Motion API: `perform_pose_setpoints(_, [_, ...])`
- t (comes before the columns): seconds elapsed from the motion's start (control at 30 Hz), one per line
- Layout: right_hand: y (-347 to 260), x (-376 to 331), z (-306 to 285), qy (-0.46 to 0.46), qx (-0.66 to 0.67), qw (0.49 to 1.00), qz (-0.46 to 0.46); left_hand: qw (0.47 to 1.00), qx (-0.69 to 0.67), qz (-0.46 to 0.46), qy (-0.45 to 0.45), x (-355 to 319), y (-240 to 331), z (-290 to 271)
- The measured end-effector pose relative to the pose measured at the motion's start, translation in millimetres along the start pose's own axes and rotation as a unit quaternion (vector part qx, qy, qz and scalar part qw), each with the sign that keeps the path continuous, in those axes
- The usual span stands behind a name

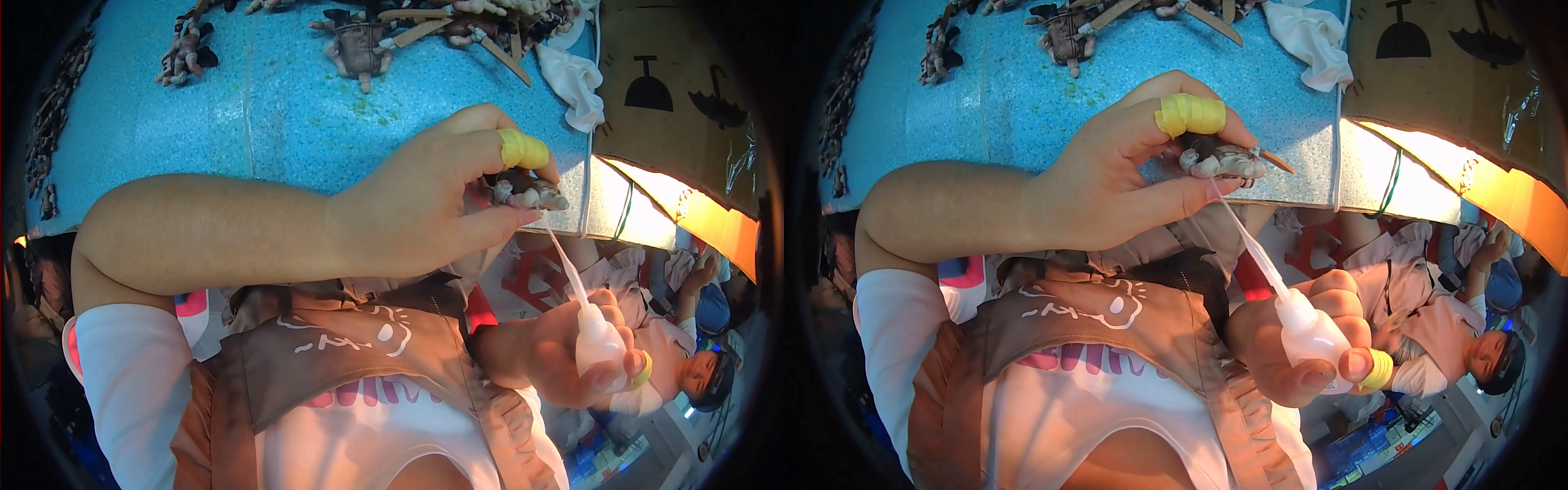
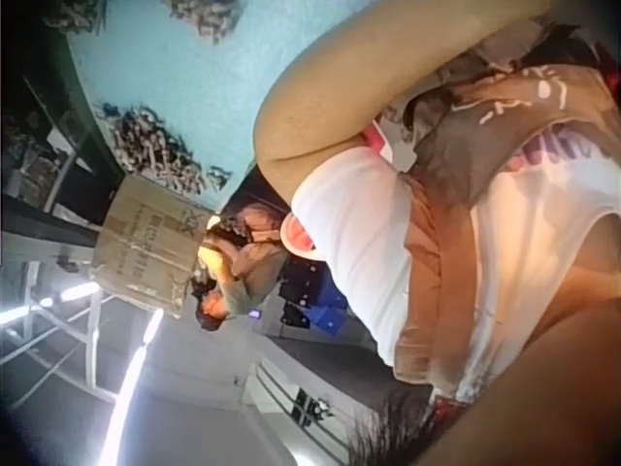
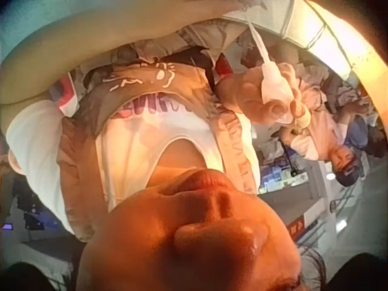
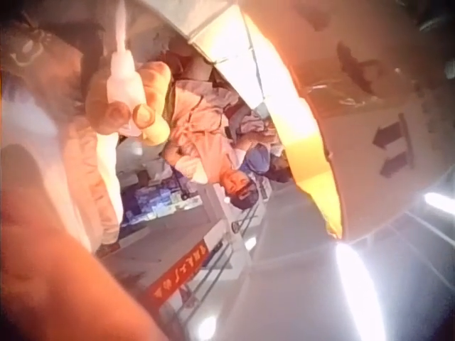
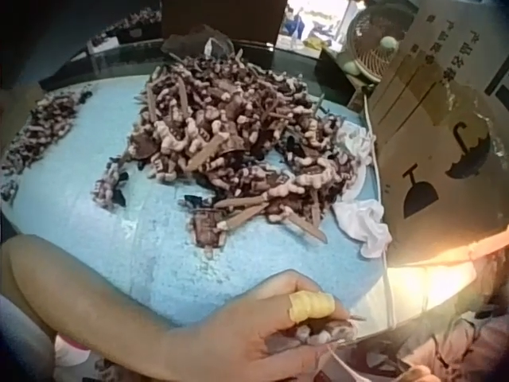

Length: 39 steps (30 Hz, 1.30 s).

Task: The person assembles toy figurines by picking up figurine parts, applying glue to the joints using a squeeze bottle, fitting the components together by hand, and setting the assembled figurines aside on the table.

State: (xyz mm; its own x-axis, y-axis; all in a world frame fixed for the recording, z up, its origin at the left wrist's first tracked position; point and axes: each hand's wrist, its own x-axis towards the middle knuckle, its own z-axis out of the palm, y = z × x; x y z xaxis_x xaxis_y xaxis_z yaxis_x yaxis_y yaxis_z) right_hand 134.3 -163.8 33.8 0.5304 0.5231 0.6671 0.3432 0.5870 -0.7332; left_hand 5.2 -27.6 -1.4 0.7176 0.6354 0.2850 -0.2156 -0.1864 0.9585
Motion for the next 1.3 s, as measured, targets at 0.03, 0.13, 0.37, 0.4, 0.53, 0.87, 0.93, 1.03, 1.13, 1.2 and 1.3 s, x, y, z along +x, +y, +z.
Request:
perform_pose_setpoints(0.03, [-1,-1,-2,-0.019,-0.01,1.0,-0.004,1.0,-0.001,0.006,0.003,0,-1,0])
perform_pose_setpoints(0.13, [1,-5,-3,0.0,-0.03,0.999,-0.028,1.0,-0.008,0.02,0.016,-1,-5,4])
perform_pose_setpoints(0.37, [1,-6,-6,-0.027,-0.053,0.998,-0.026,0.999,0.012,0.032,0.021,0,-6,4])
perform_pose_setpoints(0.4, [2,-6,-6,-0.021,-0.056,0.998,-0.027,0.999,0.013,0.031,0.021,-1,-5,3])
perform_pose_setpoints(0.53, [-1,-4,-6,-0.029,-0.054,0.998,-0.015,0.998,0.036,0.042,-0.011,0,-5,1])
perform_pose_setpoints(0.87, [0,-5,-10,-0.066,-0.083,0.994,-0.023,0.999,0.038,0.037,-0.001,-1,-7,1])
perform_pose_setpoints(0.93, [-1,-5,-11,-0.089,-0.089,0.992,-0.02,0.998,0.045,0.032,-0.004,-1,-5,0])
perform_pose_setpoints(1.03, [-3,-4,-17,-0.097,-0.071,0.993,-0.015,0.998,0.054,0.032,-0.009,0,-4,0])
perform_pose_setpoints(1.13, [-5,-1,-16,-0.109,-0.082,0.991,-0.017,0.998,0.051,0.031,-0.01,0,-4,1])
perform_pose_setpoints(1.2, [-6,-2,-14,-0.104,-0.102,0.989,-0.008,0.998,0.047,0.026,-0.01,0,-5,1])
perform_pose_setpoints(1.3, [-5,-2,-14,-0.101,-0.102,0.99,0.007,0.997,0.069,0.043,-0.008,0,-6,1])
